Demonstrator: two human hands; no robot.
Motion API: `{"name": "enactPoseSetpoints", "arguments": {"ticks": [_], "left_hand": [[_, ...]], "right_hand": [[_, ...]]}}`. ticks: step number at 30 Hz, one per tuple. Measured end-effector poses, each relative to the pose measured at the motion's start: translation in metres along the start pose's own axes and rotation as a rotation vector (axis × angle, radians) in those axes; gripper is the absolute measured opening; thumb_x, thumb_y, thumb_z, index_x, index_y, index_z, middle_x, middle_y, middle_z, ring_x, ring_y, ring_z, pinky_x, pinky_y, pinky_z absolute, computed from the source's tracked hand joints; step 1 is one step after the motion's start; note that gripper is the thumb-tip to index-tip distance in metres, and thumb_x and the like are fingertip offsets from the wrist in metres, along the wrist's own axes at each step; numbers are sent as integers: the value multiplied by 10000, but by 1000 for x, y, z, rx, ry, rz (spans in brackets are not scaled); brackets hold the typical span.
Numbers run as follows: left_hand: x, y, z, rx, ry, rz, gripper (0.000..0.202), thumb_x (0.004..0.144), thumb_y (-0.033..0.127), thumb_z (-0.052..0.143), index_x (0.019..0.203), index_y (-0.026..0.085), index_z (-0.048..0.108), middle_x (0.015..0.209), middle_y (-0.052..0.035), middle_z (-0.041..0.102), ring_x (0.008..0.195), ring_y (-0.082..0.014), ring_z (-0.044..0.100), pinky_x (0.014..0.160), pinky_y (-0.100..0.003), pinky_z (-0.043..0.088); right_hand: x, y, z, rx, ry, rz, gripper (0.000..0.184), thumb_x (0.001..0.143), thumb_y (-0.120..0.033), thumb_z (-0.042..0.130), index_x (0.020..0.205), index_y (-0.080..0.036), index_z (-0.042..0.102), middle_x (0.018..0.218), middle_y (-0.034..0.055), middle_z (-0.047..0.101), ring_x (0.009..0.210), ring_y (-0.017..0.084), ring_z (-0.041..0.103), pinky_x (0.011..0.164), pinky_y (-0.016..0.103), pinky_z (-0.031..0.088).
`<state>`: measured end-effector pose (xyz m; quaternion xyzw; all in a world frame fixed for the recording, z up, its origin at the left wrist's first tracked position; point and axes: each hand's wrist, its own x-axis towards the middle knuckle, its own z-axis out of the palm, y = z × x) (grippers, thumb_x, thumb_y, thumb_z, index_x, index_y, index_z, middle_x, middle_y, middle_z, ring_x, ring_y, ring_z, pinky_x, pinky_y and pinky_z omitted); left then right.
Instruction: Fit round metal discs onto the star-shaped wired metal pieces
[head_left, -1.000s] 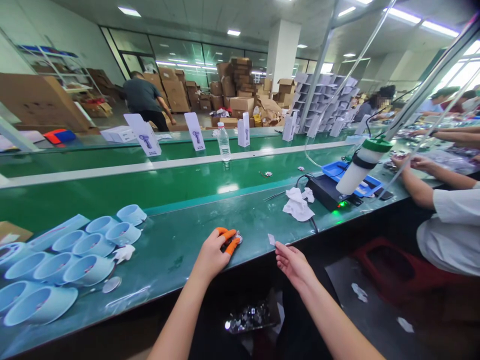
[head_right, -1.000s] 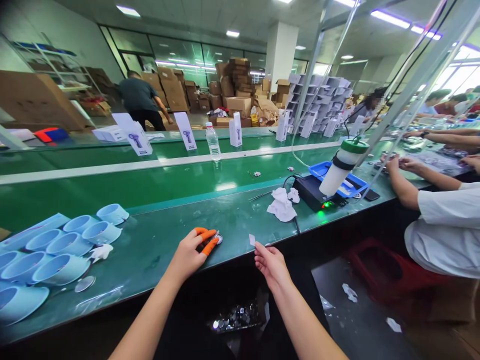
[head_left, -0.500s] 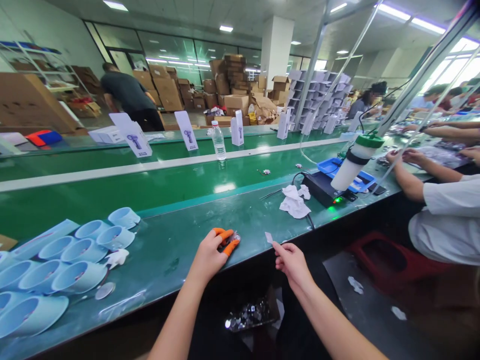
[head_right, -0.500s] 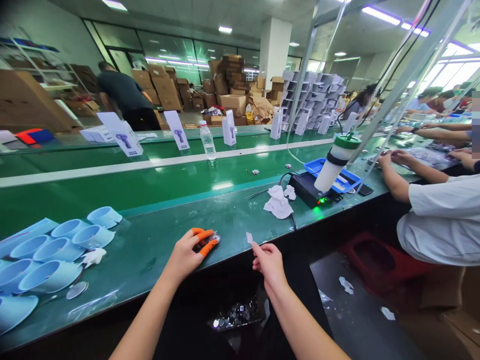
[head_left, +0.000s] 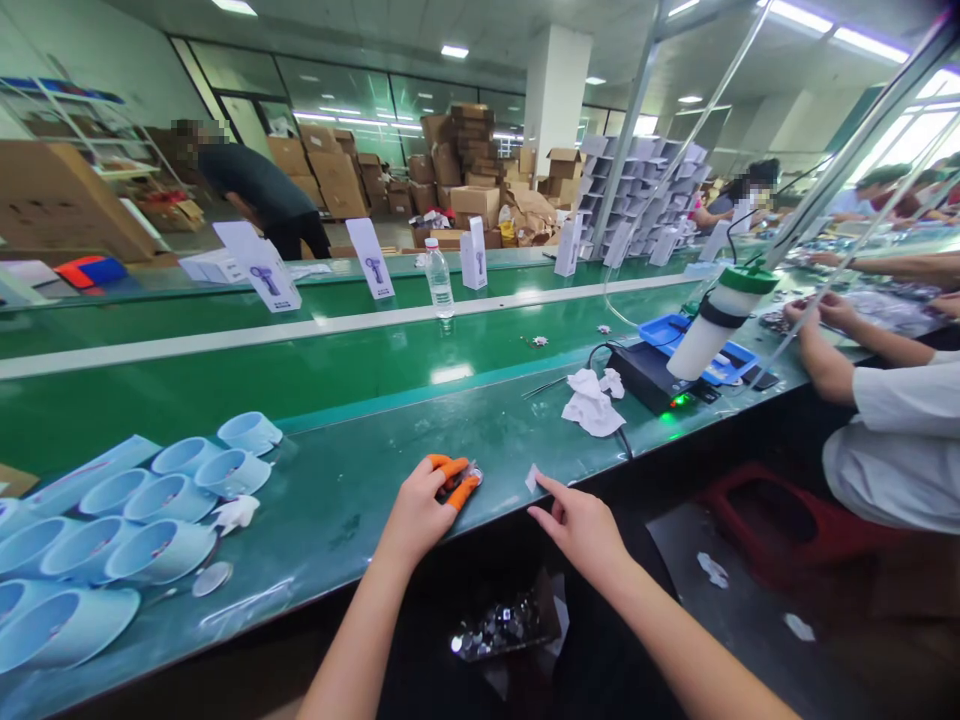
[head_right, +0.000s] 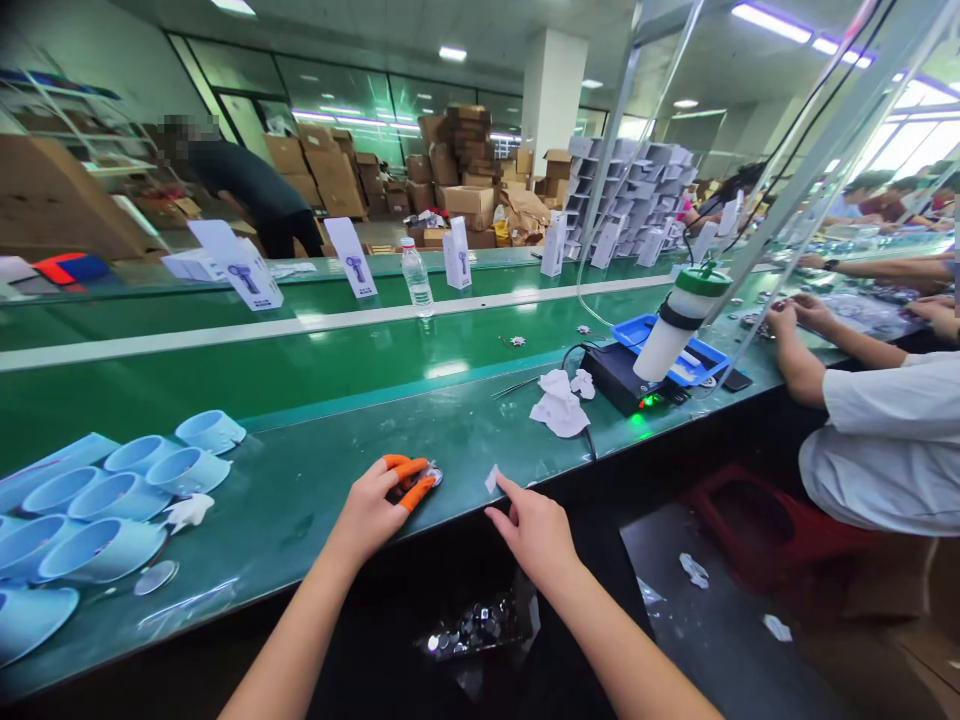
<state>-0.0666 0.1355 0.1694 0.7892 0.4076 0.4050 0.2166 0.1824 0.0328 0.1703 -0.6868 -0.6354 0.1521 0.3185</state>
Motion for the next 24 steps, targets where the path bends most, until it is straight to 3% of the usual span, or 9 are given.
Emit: {"name": "enactPoseSetpoints", "arguments": {"ticks": [7,13,18,24], "left_hand": [[1,1,-1,-5,5,4,293,925,440,670,1097,220,760,966,-56,661,729,-141,639,655,-283,578],[1,0,-1,-11,12,15,294,931,447,660,1102,228,757,962,-55,663,725,-141,641,648,-281,581],[1,1,0,-8,16,1,291,920,447,675,1091,229,763,958,-52,668,726,-145,645,643,-281,578],[2,5,-2,2,18,-4,297,935,452,648,1081,225,772,950,-62,675,727,-147,652,632,-275,573]], "right_hand": [[-5,-7,15,118,59,-38,279,877,-396,715,1119,-269,770,761,33,717,614,176,616,647,280,470],[-9,-10,24,373,85,95,234,835,-415,755,1006,-256,769,819,41,739,601,165,641,612,280,533],[-11,-8,25,748,56,309,359,768,-477,804,965,-182,753,865,74,754,650,190,714,630,312,605],[-4,-21,14,1036,29,497,527,577,-529,921,849,-117,733,699,75,733,638,212,734,622,313,626]]}}
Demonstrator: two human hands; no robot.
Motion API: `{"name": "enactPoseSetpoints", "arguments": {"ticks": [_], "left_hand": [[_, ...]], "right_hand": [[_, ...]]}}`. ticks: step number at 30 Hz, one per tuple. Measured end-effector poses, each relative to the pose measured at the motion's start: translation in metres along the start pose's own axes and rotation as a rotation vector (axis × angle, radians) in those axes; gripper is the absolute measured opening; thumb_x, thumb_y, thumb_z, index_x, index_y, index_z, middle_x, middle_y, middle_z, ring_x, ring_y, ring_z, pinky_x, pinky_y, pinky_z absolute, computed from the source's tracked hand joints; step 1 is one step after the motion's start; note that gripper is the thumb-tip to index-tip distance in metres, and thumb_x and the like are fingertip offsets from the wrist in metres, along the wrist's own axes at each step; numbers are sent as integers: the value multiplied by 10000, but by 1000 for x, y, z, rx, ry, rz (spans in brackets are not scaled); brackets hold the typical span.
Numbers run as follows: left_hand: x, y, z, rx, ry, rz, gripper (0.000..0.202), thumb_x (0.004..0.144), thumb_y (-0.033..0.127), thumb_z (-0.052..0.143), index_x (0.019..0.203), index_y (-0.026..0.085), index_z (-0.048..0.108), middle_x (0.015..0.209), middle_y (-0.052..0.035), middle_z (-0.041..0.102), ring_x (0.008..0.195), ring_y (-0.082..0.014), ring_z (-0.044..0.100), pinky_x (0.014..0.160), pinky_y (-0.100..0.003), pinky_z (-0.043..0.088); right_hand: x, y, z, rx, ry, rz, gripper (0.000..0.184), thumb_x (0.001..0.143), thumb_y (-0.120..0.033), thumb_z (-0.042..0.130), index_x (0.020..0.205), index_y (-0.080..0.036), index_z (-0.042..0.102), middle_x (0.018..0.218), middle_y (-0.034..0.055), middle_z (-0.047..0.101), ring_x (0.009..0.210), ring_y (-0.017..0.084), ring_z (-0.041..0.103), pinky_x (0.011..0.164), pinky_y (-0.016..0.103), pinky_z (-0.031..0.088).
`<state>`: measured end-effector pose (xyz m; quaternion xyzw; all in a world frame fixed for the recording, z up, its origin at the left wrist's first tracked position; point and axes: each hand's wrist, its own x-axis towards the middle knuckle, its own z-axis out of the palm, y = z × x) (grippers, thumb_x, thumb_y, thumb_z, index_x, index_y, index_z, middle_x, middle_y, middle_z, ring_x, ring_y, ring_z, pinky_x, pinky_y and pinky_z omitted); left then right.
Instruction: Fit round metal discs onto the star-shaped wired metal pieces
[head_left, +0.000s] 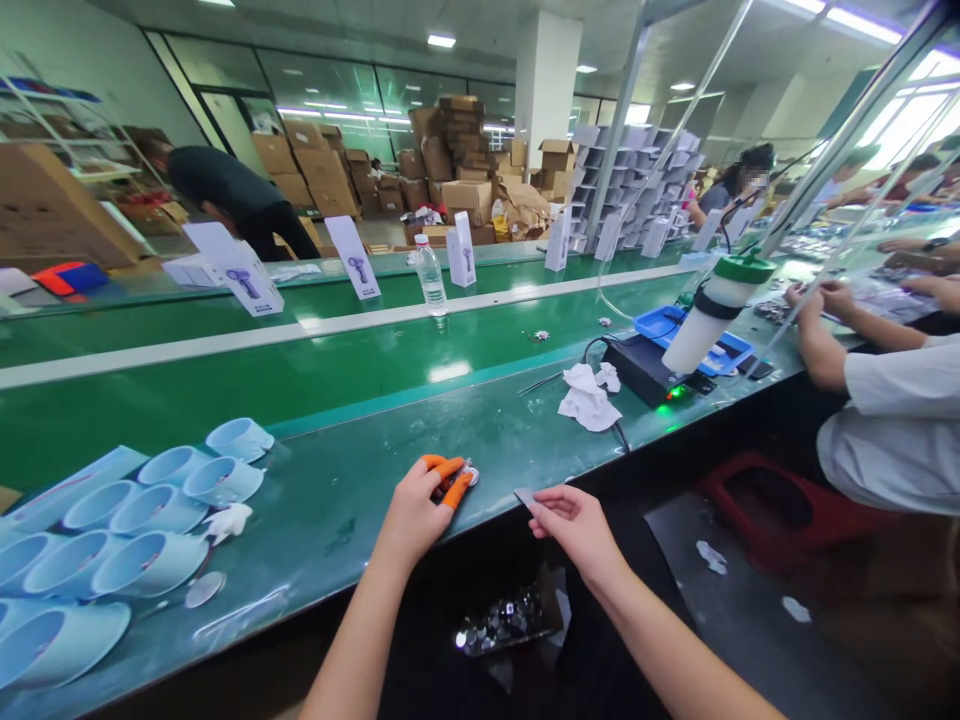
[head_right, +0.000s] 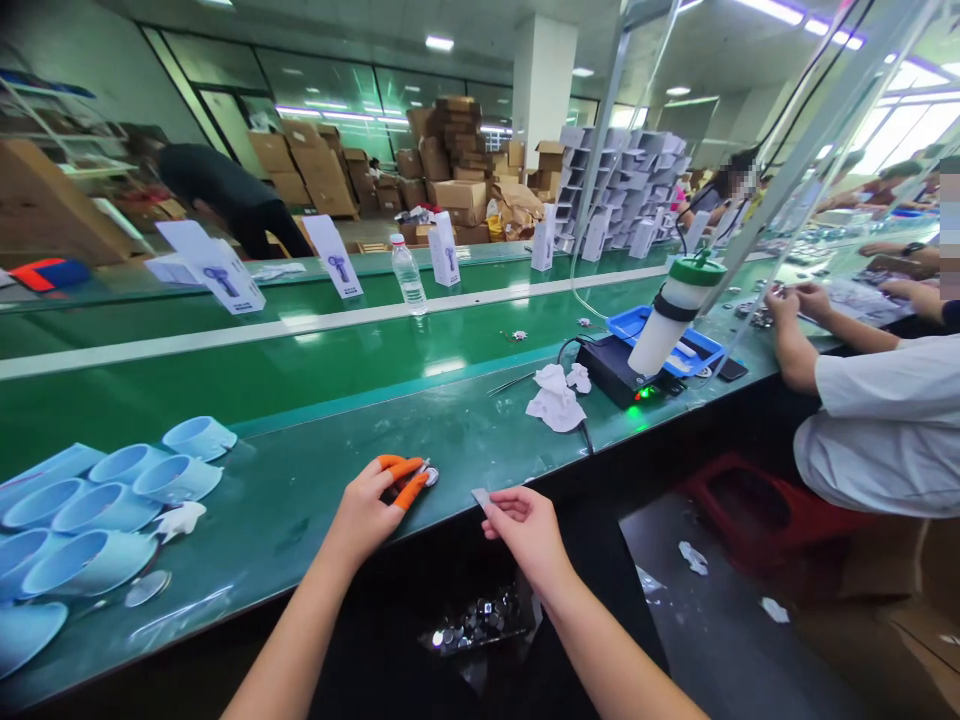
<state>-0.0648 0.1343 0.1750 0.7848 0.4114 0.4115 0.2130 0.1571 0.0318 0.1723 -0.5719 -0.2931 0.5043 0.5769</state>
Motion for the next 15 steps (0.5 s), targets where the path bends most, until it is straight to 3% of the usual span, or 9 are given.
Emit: {"name": "enactPoseSetpoints", "arguments": {"ticks": [4,9,15], "left_hand": [[2,3,-1,8,28,19,306,927,466,653,1056,218,778,945,-66,691,724,-152,663,631,-274,576],[3,2,-1,12,25,30,298,919,458,662,1053,219,779,930,-63,691,673,-138,647,601,-266,567],[2,2,-1,6,24,31,293,928,444,652,1064,216,775,935,-65,687,704,-149,658,621,-273,572]], "right_hand": [[7,-8,22,0,-34,-5,526,549,-529,927,810,-125,713,676,72,729,633,222,738,603,312,623],[22,-5,51,-141,-89,-77,373,645,-447,870,789,-150,697,642,44,712,583,212,726,584,310,606],[29,-11,57,-197,-119,-81,235,674,-342,821,756,-165,689,613,35,702,586,220,726,608,327,612]]}}
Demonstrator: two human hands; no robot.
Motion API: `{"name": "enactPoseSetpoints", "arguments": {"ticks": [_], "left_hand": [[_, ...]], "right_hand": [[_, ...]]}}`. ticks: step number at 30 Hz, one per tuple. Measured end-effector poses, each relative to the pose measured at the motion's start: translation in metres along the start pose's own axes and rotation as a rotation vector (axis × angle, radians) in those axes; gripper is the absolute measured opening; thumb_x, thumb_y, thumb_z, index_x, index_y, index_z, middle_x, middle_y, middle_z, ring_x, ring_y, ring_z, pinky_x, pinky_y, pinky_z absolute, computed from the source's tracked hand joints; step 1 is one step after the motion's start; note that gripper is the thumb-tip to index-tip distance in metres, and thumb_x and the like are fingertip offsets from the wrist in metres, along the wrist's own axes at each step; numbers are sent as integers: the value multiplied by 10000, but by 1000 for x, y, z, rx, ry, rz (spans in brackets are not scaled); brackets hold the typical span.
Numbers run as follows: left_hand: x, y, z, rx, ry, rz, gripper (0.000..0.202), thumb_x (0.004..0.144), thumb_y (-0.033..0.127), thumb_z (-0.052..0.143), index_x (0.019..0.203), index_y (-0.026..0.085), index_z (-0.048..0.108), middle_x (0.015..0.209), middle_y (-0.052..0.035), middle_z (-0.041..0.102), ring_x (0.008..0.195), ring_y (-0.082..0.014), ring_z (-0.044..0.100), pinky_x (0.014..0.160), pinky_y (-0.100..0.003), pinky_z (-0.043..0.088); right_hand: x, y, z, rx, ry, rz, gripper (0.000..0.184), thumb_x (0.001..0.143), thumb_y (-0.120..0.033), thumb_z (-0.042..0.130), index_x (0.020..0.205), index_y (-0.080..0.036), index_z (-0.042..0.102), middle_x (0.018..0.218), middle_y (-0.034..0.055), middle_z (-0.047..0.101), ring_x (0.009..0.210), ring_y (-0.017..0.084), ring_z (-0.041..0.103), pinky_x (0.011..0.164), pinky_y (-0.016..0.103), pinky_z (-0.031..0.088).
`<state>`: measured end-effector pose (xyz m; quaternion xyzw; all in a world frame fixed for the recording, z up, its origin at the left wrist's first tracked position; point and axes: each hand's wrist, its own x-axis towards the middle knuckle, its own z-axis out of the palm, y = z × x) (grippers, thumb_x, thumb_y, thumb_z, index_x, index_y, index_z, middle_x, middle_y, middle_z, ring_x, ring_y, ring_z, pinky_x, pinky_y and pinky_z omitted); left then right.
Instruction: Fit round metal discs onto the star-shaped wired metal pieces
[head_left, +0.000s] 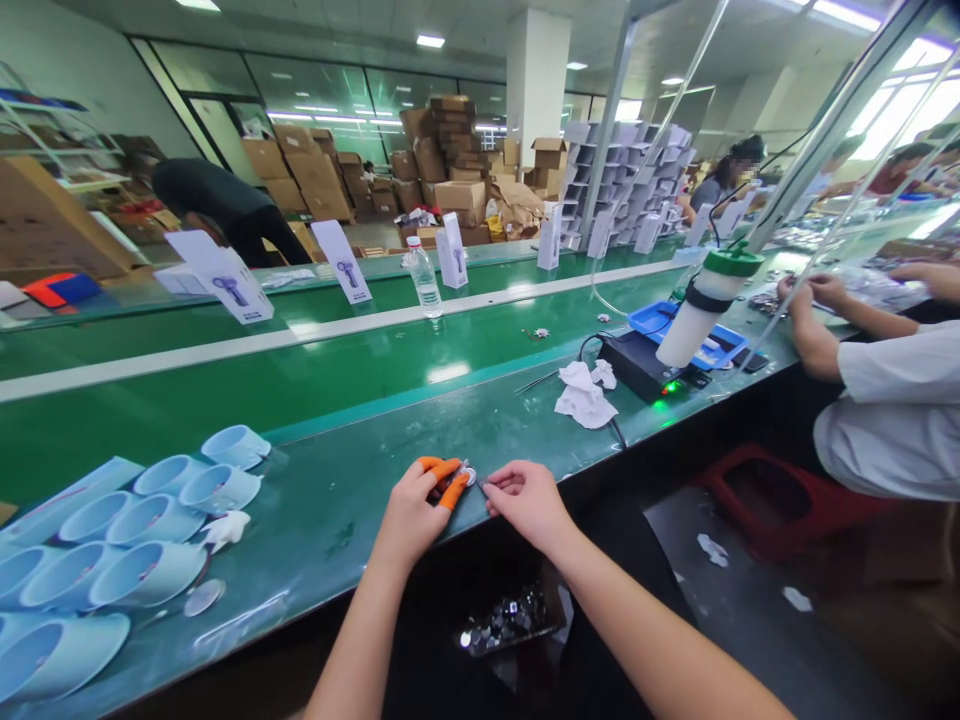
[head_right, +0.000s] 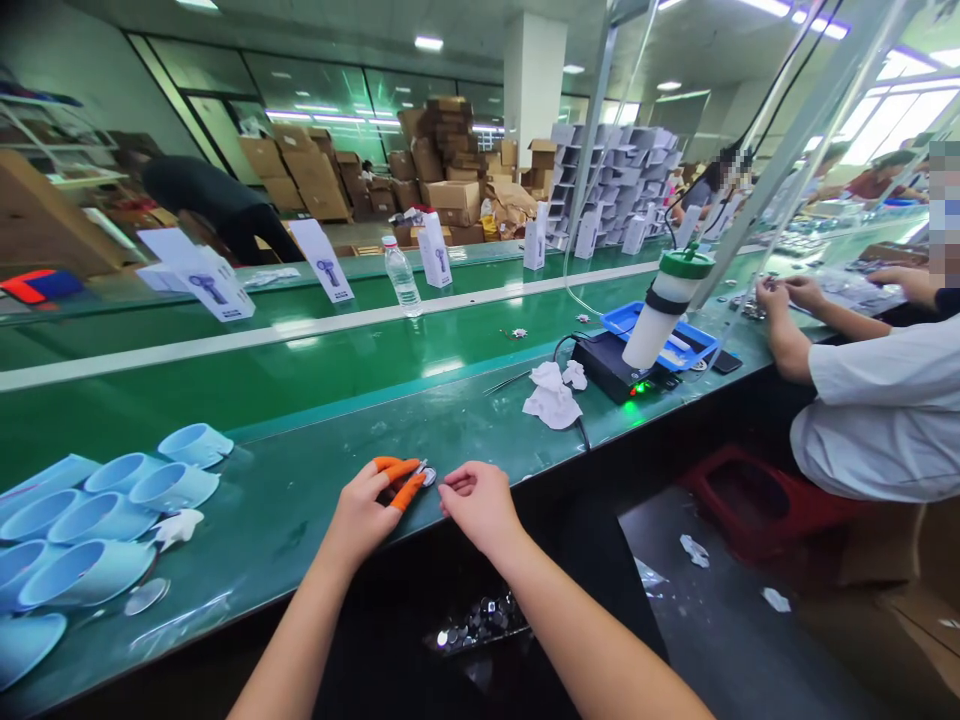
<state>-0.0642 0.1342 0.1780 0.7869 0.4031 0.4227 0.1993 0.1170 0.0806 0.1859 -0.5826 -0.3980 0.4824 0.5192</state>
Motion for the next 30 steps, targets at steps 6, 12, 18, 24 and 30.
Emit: {"name": "enactPoseSetpoints", "arguments": {"ticks": [6,12,18,24,30], "left_hand": [[0,0,0,10,-12,7,285,933,429,650,1074,213,771,943,-66,680,716,-148,656,632,-276,573],[-2,-3,1,12,-16,10,286,932,412,658,1088,196,765,962,-66,670,727,-142,651,646,-273,574],[-1,-1,1,17,-4,10,280,926,408,666,1079,198,770,947,-62,673,729,-148,657,640,-273,575],[-2,-5,3,48,-15,27,276,922,414,662,1071,211,776,967,-74,687,784,-175,686,697,-294,600],[-4,-12,7,118,0,44,259,911,389,673,1056,206,785,995,-92,704,852,-215,708,794,-350,610]], "right_hand": [[0,-3,-1,9,-35,13,223,681,-330,809,756,-162,684,616,40,707,597,219,730,620,329,613],[0,-2,-1,-11,-48,-11,176,718,-291,772,793,-150,695,636,48,717,621,220,735,634,329,613],[5,0,2,-16,-74,31,138,709,-229,779,767,-154,679,599,26,698,561,192,708,597,302,602],[10,7,-3,-135,-102,7,71,778,-189,733,841,-159,734,619,16,702,553,179,686,536,279,569],[11,-1,-12,-467,-72,-264,71,790,-157,779,826,-211,807,801,35,770,690,169,688,711,288,545]]}}
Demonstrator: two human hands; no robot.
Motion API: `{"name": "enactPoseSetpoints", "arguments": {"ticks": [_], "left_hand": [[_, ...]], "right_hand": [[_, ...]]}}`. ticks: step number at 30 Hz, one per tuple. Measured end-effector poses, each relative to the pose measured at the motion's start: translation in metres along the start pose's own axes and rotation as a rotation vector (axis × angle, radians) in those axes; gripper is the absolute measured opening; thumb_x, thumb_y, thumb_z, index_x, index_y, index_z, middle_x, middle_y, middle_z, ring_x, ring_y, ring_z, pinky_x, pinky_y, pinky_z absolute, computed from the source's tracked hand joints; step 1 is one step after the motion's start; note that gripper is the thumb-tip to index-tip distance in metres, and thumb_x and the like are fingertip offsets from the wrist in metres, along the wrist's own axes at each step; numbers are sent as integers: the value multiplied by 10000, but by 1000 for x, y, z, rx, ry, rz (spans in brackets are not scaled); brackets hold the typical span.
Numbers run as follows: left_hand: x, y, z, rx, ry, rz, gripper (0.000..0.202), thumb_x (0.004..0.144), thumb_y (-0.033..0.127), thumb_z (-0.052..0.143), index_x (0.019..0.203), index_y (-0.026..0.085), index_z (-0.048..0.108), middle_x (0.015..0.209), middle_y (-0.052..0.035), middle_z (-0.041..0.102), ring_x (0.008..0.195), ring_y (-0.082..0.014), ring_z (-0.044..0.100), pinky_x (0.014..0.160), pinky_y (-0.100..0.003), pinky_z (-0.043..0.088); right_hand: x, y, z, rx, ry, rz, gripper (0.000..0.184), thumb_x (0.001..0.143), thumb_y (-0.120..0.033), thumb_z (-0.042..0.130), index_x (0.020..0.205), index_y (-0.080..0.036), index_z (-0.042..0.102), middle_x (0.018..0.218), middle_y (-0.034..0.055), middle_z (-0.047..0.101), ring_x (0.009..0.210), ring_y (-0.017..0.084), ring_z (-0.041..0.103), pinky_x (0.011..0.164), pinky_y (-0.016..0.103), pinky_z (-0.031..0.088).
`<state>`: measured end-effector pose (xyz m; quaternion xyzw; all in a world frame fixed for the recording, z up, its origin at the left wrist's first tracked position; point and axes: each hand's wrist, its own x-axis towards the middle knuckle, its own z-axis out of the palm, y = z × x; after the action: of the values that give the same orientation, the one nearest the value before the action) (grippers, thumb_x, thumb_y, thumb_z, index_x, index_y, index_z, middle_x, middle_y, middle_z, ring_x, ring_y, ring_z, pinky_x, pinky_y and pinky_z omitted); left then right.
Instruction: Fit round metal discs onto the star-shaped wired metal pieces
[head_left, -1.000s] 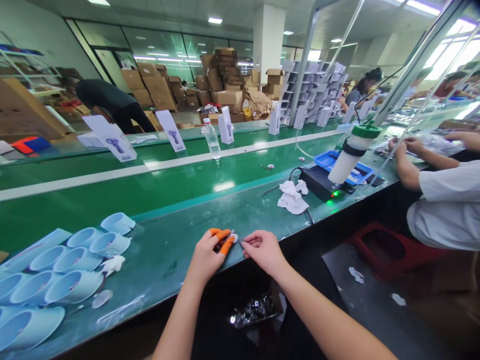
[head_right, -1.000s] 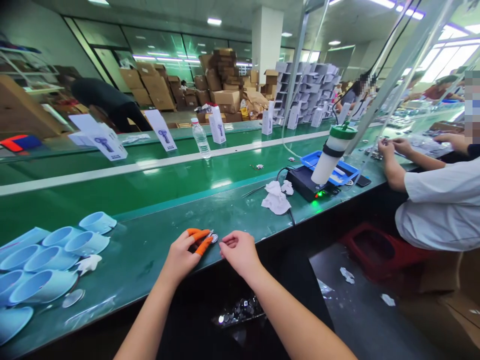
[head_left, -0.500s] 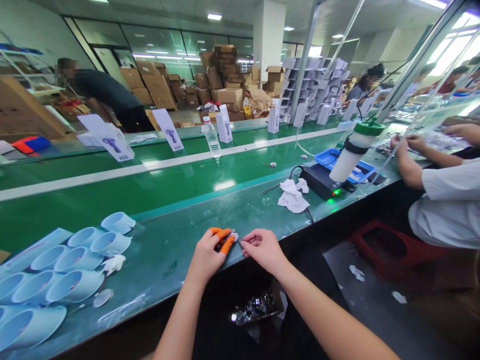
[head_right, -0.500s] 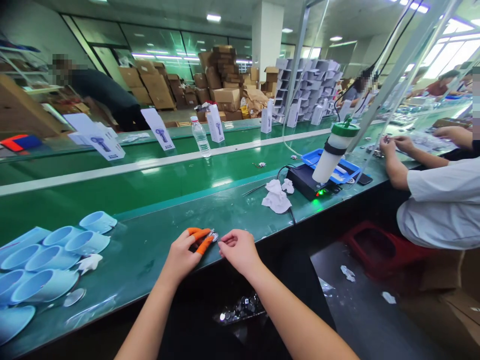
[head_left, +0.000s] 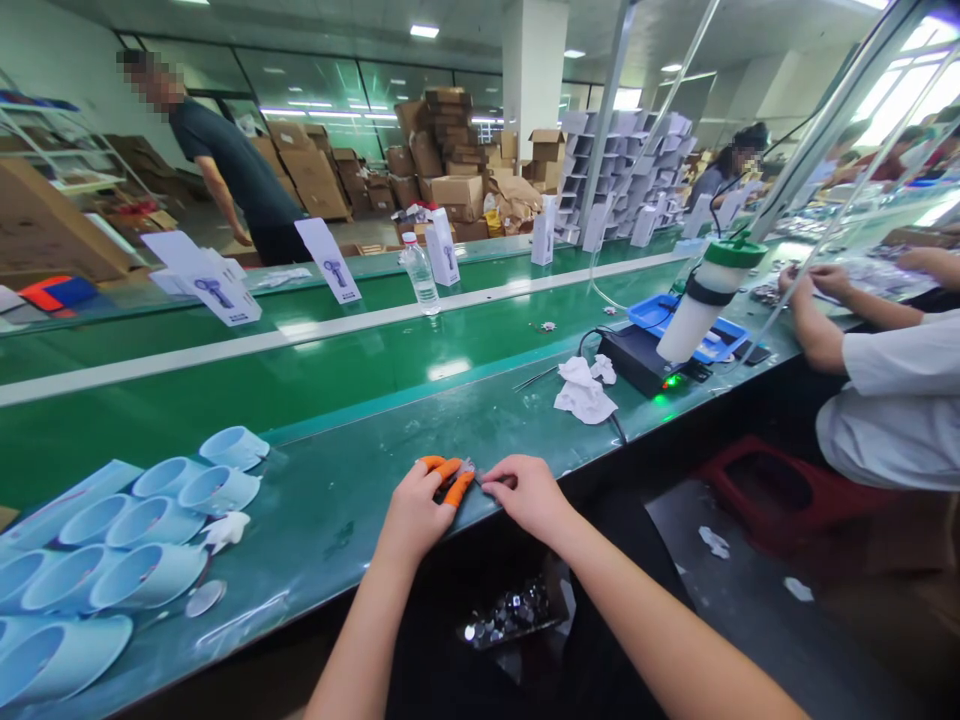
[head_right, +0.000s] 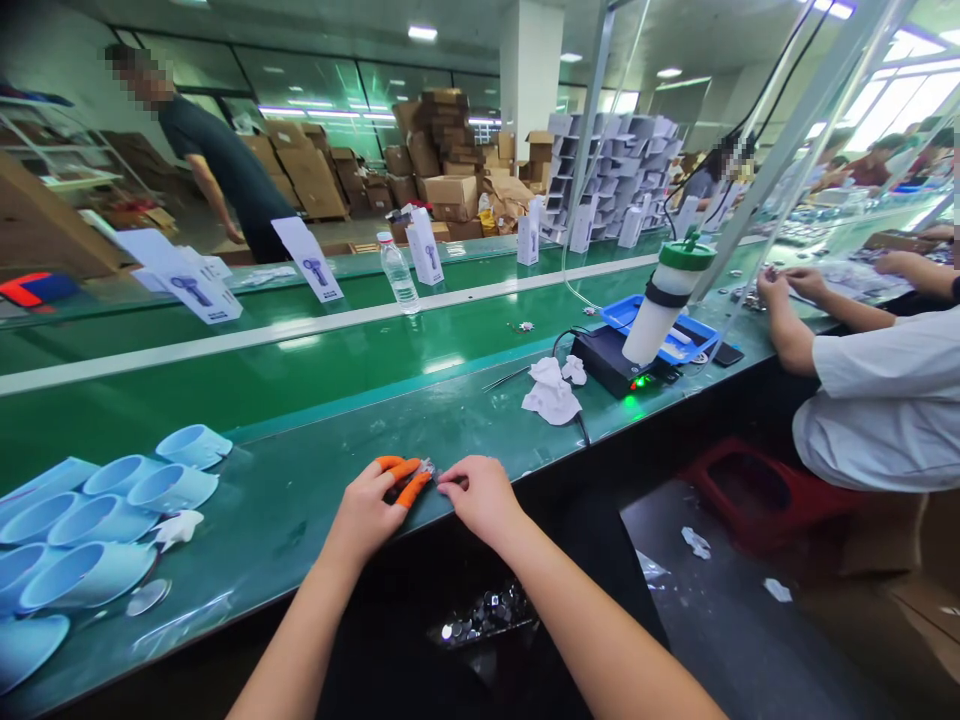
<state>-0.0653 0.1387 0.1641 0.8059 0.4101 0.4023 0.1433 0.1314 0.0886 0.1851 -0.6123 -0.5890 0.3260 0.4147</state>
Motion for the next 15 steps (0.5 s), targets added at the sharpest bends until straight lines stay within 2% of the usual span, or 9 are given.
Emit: {"name": "enactPoseSetpoints", "arguments": {"ticks": [4,9,15], "left_hand": [[-1,-2,1,38,-3,35,264,923,378,659,1062,193,786,993,-101,703,866,-220,706,817,-361,605],[-1,-4,1,54,4,73,274,938,384,635,1051,187,788,969,-100,696,852,-215,701,808,-358,603],[0,0,0,58,7,53,286,945,398,622,1061,190,782,968,-96,697,840,-212,701,792,-350,596]], "right_hand": [[2,-2,-4,-122,28,-129,101,776,-133,813,804,-230,818,856,27,763,740,162,668,745,274,519],[2,4,0,-138,38,-147,135,782,-113,806,785,-247,817,865,12,759,751,157,666,737,265,510],[2,6,-2,-108,42,-133,125,781,-130,803,795,-253,818,828,8,755,700,152,636,716,269,494]]}}
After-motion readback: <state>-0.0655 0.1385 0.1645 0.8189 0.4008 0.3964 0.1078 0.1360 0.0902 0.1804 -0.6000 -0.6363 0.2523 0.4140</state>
